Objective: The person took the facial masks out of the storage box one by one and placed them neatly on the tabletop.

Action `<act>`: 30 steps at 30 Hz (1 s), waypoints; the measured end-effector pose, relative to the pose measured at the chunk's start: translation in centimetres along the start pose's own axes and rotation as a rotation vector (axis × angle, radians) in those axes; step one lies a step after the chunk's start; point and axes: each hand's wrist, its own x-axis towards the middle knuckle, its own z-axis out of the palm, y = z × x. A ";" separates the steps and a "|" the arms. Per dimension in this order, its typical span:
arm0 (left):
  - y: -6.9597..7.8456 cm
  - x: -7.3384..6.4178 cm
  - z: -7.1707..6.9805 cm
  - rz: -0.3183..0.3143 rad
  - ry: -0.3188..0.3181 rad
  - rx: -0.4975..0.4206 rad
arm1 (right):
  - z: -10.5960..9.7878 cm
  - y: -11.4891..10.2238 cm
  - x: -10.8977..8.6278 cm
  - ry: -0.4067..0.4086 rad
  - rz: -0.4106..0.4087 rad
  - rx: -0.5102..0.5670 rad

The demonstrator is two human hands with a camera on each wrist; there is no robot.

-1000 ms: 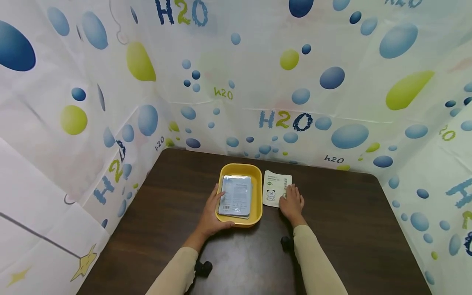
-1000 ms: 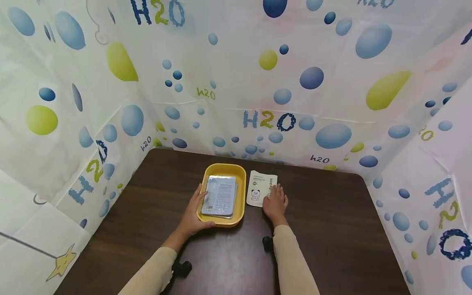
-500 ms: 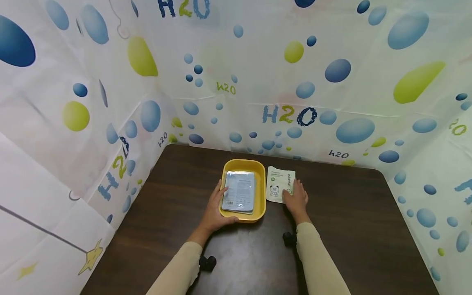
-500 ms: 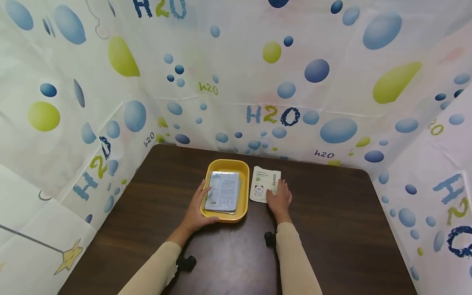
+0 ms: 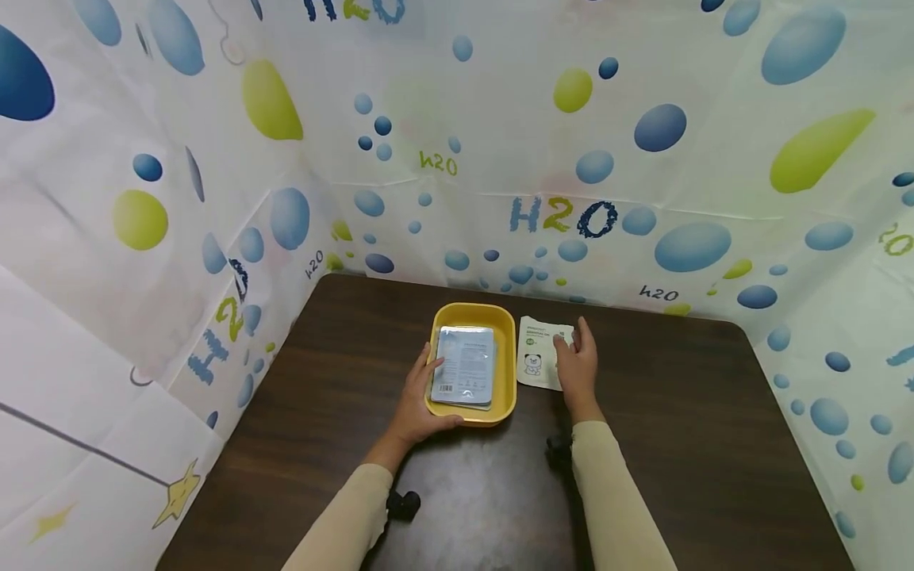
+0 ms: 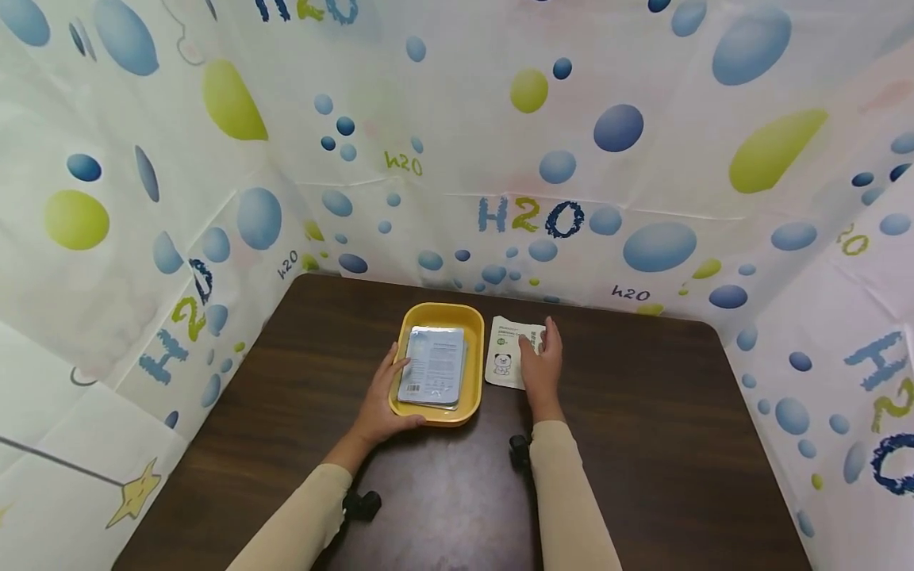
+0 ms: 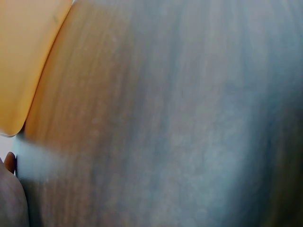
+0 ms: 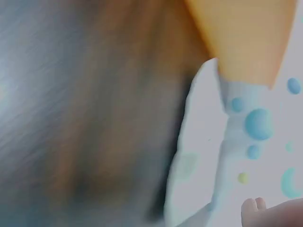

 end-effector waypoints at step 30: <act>0.2 0.1 -0.2 0.013 0.002 0.003 | 8.1 -3.7 -3.9 -0.218 -0.041 0.161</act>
